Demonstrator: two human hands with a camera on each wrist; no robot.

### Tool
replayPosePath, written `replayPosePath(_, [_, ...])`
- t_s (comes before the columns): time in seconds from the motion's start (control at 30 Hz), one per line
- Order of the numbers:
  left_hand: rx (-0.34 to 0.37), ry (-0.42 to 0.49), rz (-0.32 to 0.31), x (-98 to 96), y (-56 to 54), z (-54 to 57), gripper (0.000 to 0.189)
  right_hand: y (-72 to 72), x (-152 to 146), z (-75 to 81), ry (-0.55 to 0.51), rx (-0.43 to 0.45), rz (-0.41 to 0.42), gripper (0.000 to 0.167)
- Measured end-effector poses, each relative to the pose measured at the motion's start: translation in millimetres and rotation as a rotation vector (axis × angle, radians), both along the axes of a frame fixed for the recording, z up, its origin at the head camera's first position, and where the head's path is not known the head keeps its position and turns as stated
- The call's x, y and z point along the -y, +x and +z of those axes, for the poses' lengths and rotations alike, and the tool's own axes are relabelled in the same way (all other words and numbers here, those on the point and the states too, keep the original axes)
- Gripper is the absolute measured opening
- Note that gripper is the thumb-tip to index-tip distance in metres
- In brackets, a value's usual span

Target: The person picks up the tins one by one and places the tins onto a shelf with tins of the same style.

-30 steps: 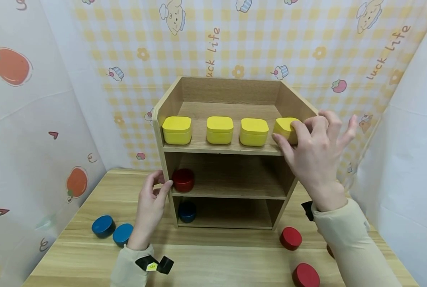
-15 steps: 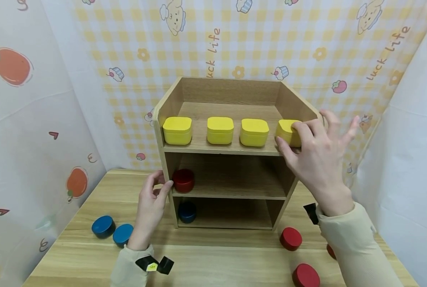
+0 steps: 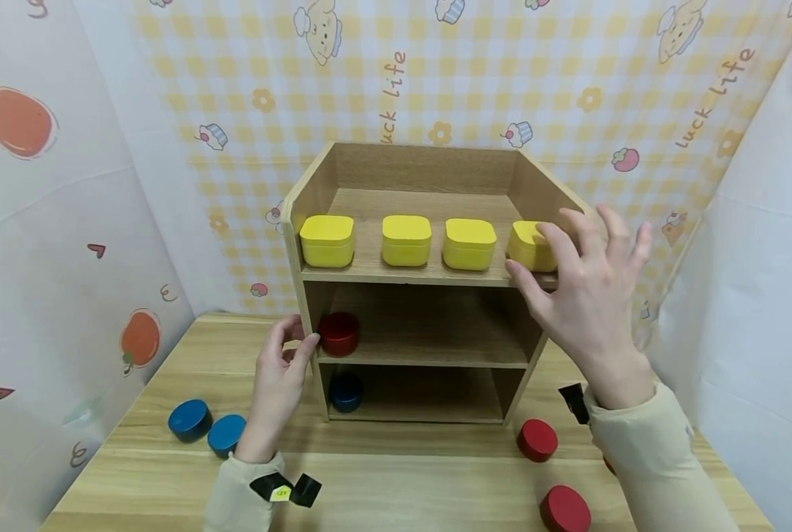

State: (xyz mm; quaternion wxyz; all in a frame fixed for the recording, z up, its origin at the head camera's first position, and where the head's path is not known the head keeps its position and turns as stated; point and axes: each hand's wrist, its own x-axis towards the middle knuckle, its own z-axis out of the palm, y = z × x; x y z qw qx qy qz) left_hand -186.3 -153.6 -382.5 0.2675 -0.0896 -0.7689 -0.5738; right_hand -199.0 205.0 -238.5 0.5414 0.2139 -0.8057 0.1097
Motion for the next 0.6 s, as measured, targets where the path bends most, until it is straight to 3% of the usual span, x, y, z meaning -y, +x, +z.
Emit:
replayPosePath(0.37, [-0.009, 0.002, -0.001, 0.2, -0.5, -0.4, 0.032, 24.2, -2, 2.2, -0.027, 0.051, 0.121, 0.055])
replayPosePath(0.6, [-0.019, -0.019, 0.006, -0.6, -1.6, 0.4, 0.032, 44.1, -4, -5.7, -0.067, 0.126, 0.219, 0.060])
